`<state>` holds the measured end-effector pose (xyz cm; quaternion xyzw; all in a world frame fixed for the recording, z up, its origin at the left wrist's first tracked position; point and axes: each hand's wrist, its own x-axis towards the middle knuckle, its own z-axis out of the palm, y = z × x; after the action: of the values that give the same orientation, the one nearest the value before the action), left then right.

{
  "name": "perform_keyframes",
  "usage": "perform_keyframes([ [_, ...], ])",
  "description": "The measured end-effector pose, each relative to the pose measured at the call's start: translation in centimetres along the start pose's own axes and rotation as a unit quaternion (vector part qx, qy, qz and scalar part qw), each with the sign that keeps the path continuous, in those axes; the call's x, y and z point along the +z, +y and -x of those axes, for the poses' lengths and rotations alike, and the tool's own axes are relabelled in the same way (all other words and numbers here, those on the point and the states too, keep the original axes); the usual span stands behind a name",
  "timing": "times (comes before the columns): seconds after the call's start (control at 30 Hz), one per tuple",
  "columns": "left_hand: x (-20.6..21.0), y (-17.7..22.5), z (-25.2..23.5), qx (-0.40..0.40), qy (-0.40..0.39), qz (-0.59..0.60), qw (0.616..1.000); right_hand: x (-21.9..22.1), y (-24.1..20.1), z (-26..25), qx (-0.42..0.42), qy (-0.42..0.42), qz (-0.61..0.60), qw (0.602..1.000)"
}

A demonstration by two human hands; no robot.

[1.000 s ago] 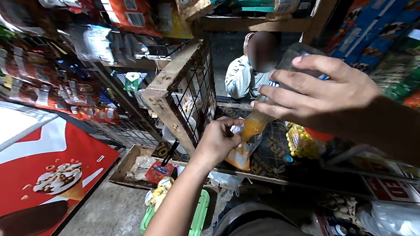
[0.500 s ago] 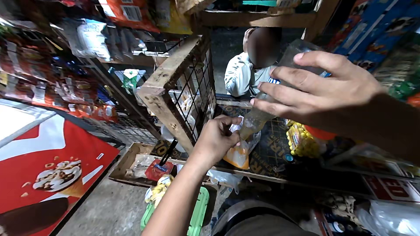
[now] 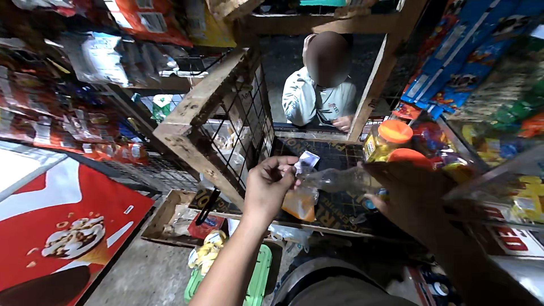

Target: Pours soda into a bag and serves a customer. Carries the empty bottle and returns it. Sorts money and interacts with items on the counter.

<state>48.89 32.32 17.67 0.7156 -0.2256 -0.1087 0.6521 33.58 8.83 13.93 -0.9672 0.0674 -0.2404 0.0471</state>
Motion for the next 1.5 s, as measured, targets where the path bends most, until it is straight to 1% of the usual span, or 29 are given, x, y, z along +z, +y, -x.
perform_keyframes([
  [0.07, 0.4, 0.3, 0.0, -0.004, 0.004, 0.037, 0.999, 1.7, -0.2, 1.4, 0.065, -0.017, -0.070, 0.995],
  [0.13, 0.7, 1.0, -0.3, -0.009, 0.005, 0.072, 0.997, 2.7, -0.4, 2.3, 0.115, -0.029, -0.168, 0.979],
  [0.23, 1.1, 2.3, -1.3, 0.001, 0.002, 0.098, 0.995, 4.0, -0.4, 3.3, 0.181, -0.024, -0.313, 0.932],
  [0.3, 1.4, 3.2, -2.2, 0.016, 0.001, 0.099, 0.995, 4.6, -0.3, 3.8, 0.206, -0.008, -0.391, 0.897],
  [0.4, 2.2, 4.3, -4.0, 0.041, 0.005, 0.099, 0.994, 5.4, -0.2, 4.4, 0.230, 0.011, -0.487, 0.843],
  [0.5, 3.3, 4.7, -6.4, 0.058, 0.010, 0.097, 0.994, 6.1, -0.3, 5.3, 0.247, 0.025, -0.558, 0.792],
  [0.6, 4.9, 5.2, -9.0, 0.055, 0.040, 0.095, 0.993, 6.4, -0.6, 5.8, 0.248, 0.041, -0.602, 0.758],
  [0.73, 7.0, 4.9, -12.7, 0.054, 0.048, 0.096, 0.993, 7.8, -0.5, 6.4, 0.214, 0.062, -0.659, 0.718],
  [0.8, 8.2, 4.5, -14.6, 0.053, 0.050, 0.093, 0.993, 8.4, -0.4, 6.6, 0.211, 0.073, -0.670, 0.708],
  [0.93, 10.1, 4.0, -17.8, 0.043, 0.055, 0.092, 0.993, 8.7, -0.1, 7.0, 0.233, 0.070, -0.678, 0.693],
  [1.1, 11.5, 3.4, -20.3, 0.036, 0.056, 0.104, 0.992, 9.3, 0.8, 7.6, 0.231, 0.073, -0.672, 0.699],
  [1.3, 12.1, 2.4, -20.9, 0.024, 0.065, 0.114, 0.991, 9.7, 1.2, 7.7, 0.205, 0.076, -0.678, 0.702],
  [1.5, 11.1, 0.9, -20.6, 0.066, 0.066, 0.120, 0.988, 9.5, 1.6, 7.2, 0.195, 0.063, -0.691, 0.693],
])
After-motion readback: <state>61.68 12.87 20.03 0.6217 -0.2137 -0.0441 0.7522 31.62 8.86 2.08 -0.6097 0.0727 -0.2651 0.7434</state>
